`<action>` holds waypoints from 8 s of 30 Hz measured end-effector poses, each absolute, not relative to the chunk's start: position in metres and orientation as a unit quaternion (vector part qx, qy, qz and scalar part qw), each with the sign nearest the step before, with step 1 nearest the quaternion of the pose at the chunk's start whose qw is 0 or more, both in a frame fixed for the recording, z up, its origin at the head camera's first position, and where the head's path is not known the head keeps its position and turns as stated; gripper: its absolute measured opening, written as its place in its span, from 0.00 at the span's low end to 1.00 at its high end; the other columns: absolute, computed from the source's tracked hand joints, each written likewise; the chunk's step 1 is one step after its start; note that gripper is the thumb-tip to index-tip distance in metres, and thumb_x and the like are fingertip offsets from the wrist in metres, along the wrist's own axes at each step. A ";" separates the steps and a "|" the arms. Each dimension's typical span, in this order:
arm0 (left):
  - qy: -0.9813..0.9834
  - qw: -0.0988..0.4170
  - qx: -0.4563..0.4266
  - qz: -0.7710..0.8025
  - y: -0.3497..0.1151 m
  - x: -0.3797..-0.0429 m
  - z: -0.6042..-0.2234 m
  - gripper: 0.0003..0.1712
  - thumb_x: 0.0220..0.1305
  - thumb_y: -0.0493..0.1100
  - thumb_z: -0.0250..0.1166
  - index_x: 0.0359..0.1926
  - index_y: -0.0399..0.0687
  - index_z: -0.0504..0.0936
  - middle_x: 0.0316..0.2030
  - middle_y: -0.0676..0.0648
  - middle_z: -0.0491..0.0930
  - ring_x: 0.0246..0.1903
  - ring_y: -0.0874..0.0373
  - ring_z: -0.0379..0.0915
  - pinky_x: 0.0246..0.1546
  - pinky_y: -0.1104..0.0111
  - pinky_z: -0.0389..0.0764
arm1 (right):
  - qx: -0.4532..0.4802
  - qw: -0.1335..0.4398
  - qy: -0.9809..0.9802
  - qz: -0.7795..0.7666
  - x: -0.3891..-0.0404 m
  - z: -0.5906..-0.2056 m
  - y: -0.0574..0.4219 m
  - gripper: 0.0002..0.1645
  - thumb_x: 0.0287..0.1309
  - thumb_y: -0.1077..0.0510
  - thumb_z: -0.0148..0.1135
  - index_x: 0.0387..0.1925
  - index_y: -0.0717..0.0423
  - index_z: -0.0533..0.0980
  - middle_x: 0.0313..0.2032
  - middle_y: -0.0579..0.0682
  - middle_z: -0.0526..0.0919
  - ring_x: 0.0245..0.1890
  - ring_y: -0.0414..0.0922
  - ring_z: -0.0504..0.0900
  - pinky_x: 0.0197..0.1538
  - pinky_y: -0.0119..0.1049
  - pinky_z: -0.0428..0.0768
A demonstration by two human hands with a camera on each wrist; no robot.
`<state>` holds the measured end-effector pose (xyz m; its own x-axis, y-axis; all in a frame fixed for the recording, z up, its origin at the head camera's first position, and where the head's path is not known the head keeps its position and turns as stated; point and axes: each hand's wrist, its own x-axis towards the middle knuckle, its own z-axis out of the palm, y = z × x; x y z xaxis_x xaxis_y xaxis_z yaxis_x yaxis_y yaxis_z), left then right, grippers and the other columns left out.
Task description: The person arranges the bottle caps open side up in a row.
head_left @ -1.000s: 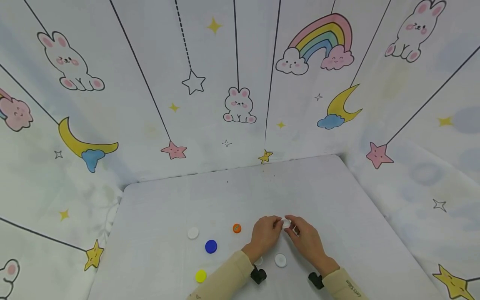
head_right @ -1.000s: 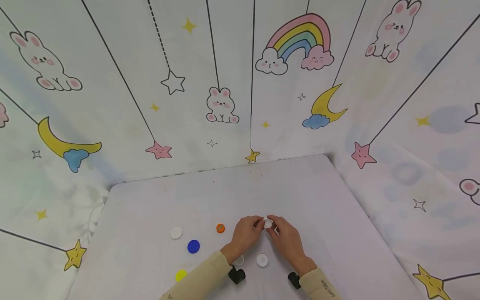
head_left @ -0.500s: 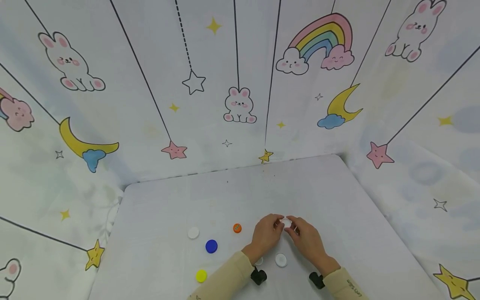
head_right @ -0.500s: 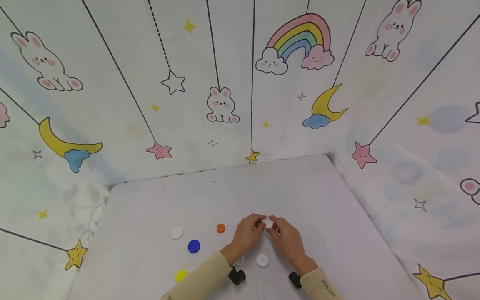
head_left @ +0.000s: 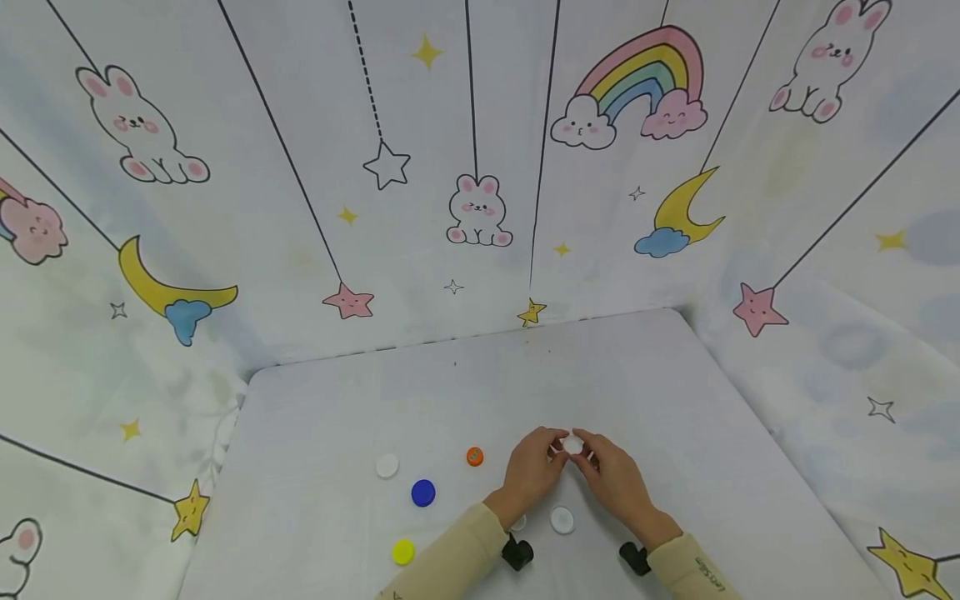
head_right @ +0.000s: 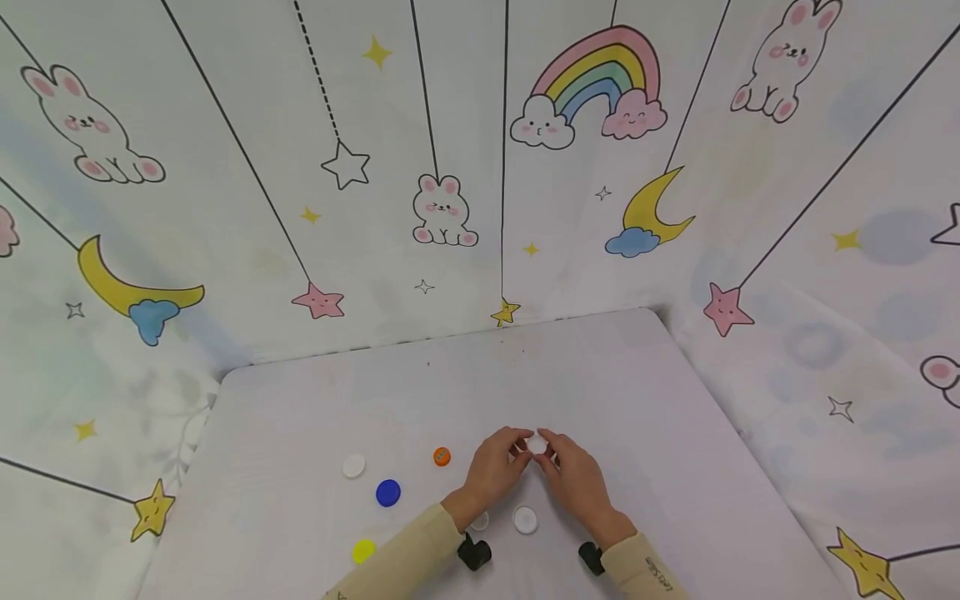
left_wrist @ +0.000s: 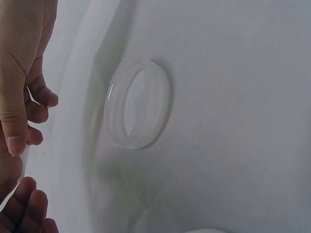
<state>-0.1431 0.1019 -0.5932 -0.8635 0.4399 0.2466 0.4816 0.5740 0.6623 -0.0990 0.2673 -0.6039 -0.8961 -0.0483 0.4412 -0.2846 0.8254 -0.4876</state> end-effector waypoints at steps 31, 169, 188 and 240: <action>-0.931 0.041 -0.281 -0.228 0.112 -0.143 -0.608 0.14 0.59 0.46 0.70 0.46 0.53 0.85 0.32 0.58 0.79 0.34 0.62 0.73 0.35 0.71 0.73 | 0.037 0.100 -0.961 0.257 -0.098 -0.609 0.267 0.22 0.52 0.63 0.72 0.51 0.57 0.79 0.28 0.38 0.76 0.25 0.33 0.71 0.29 0.30 0.71; -0.959 0.060 -0.233 -0.151 0.040 -0.135 -0.616 0.21 0.54 0.48 0.73 0.50 0.53 0.83 0.41 0.53 0.79 0.40 0.56 0.70 0.42 0.64 0.70 | 0.106 0.113 -0.968 0.197 -0.113 -0.621 0.211 0.18 0.43 0.57 0.78 0.40 0.53 0.84 0.31 0.43 0.82 0.30 0.44 0.78 0.34 0.39 0.70; -0.960 0.059 -0.231 -0.149 0.045 -0.136 -0.621 0.24 0.54 0.49 0.71 0.53 0.52 0.82 0.42 0.52 0.79 0.41 0.56 0.71 0.42 0.62 0.69 | 0.108 0.109 -0.974 0.167 -0.114 -0.621 0.208 0.19 0.42 0.53 0.78 0.39 0.53 0.85 0.30 0.44 0.81 0.29 0.43 0.76 0.33 0.39 0.68; -0.908 0.048 -0.233 -0.345 0.041 -0.131 -0.611 0.23 0.58 0.36 0.70 0.56 0.42 0.79 0.44 0.48 0.74 0.39 0.62 0.74 0.42 0.73 0.78 | 0.118 0.130 -0.953 0.246 -0.110 -0.607 0.212 0.22 0.48 0.59 0.76 0.47 0.55 0.82 0.32 0.41 0.83 0.33 0.42 0.81 0.40 0.43 0.78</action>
<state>-0.1313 0.0409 -0.6113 -0.8863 0.3906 0.2488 0.4572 0.6528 0.6039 -0.1096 0.2116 -0.6072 -0.9381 -0.1610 0.3066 -0.2894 0.8509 -0.4385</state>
